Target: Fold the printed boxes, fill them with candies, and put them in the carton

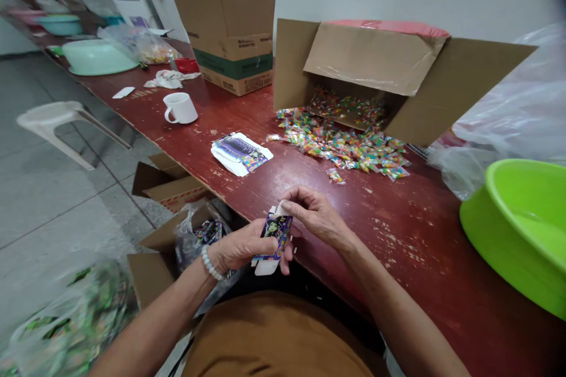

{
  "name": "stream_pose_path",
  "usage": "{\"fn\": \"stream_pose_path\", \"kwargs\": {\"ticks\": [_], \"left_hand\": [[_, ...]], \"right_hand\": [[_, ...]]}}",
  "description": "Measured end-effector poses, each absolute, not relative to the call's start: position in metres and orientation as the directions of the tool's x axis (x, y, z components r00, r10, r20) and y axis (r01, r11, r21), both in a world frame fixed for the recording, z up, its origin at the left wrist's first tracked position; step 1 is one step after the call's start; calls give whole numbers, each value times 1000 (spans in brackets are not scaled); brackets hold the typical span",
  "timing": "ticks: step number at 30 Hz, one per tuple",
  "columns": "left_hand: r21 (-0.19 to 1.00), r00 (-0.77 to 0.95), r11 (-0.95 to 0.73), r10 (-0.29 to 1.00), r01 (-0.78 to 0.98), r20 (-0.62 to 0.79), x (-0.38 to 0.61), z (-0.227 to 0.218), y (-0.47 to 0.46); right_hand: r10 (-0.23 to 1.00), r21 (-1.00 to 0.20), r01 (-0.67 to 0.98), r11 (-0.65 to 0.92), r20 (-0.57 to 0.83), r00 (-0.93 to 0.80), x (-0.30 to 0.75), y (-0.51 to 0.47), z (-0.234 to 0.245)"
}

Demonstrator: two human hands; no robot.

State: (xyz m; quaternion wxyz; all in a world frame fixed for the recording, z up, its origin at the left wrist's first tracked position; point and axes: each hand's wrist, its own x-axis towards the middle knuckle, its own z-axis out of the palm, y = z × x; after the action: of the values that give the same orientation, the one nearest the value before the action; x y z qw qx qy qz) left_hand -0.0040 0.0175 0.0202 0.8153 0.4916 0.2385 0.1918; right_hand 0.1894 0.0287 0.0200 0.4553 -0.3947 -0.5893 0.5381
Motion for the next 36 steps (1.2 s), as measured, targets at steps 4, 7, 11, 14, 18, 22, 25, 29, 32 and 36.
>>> {"fn": "stream_pose_path", "kwargs": {"ticks": [4, 7, 11, 14, 18, 22, 25, 29, 32, 36], "left_hand": [[868, 734, 472, 643, -153, -220, 1, 21, 11], [893, 652, 427, 719, -141, -240, 3, 22, 9], [914, 542, 382, 802, -138, -253, 11, 19, 9], [934, 482, 332, 845, -133, -232, 17, 16, 10], [982, 342, 172, 930, -74, -137, 19, 15, 8], [992, 186, 72, 981, -104, -52, 17, 13, -2], [998, 166, 9, 986, -57, 1, 17, 11, -7], [993, 253, 76, 966, -85, -53, 14, 13, -4], [979, 339, 170, 933, -116, -122, 11, 16, 0], [994, 344, 101, 936, -49, -78, 11, 17, 3]], "right_hand": [[973, -990, -60, 132, 140, -182, 189, 18, 25], [975, -987, -155, 40, 73, -210, 187, 6, 26], [945, -944, -285, -167, -71, -318, 175, -8, 23], [970, -936, -292, -198, -143, -198, 168, -9, 18], [998, -996, -91, 14, 9, 54, 172, -1, 16], [978, -995, 43, 87, 94, 188, 178, 3, 14], [981, -993, -46, 106, 97, 169, 174, 0, 8], [996, -967, -245, 65, 48, 73, 171, -2, -2], [996, -943, -321, -86, -80, -32, 178, 2, -5], [978, -927, -321, -193, -156, -139, 191, 10, 1]]}}
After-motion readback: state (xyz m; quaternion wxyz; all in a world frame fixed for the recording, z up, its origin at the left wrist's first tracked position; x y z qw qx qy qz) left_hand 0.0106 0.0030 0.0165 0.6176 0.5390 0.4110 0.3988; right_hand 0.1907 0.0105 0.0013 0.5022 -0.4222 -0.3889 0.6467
